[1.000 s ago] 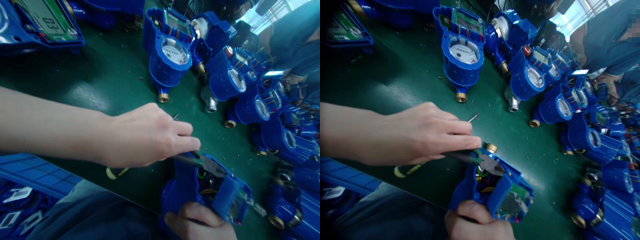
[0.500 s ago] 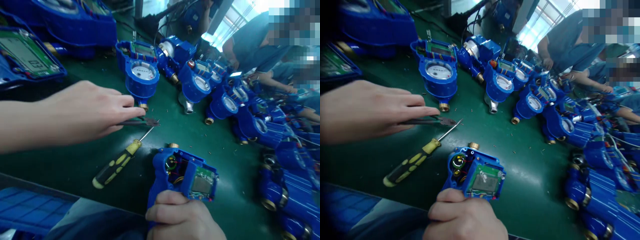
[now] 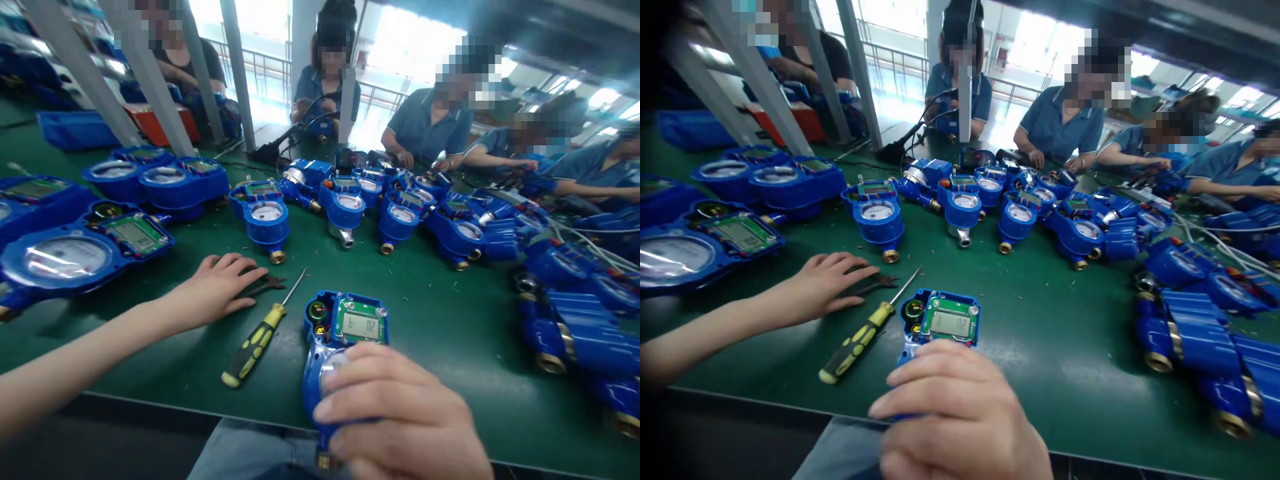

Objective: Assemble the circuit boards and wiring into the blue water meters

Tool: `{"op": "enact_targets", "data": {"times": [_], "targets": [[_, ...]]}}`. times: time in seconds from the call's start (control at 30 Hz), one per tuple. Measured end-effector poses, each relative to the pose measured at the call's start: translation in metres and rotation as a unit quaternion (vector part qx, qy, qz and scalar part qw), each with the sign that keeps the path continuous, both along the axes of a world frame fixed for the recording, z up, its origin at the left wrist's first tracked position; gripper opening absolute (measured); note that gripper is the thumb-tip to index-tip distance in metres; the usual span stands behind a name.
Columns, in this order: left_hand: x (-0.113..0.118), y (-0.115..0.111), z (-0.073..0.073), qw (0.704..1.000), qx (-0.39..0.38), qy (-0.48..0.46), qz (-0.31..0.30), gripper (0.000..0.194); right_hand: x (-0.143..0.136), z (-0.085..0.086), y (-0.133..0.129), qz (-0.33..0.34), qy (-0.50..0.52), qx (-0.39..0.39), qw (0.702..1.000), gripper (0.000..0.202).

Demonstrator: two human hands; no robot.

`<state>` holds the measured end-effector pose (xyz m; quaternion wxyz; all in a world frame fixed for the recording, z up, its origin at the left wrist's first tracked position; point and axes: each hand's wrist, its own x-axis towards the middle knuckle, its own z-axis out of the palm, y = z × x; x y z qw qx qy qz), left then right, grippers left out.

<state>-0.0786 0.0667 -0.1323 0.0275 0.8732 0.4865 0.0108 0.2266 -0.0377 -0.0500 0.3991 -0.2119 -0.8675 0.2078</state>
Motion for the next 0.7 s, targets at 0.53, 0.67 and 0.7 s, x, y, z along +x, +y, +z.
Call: {"op": "enact_targets", "data": {"times": [0.53, 0.67, 0.7], "targets": [[0.122, -0.068, 0.031, 0.877, -0.228, -0.411, 0.097, 0.058, 0.019, -0.101, 0.0, -0.146, 0.234, -0.346, 0.897, 0.102], [0.12, -0.024, 0.046, 0.874, -0.32, -0.365, -0.009, 0.045, -0.024, -0.11, -0.027, -0.399, 0.286, -0.233, 0.839, 0.098], [0.118, -0.015, 0.052, 0.875, -0.339, -0.344, -0.026, 0.045, -0.031, -0.111, -0.033, -0.43, 0.286, -0.224, 0.827, 0.094]]}}
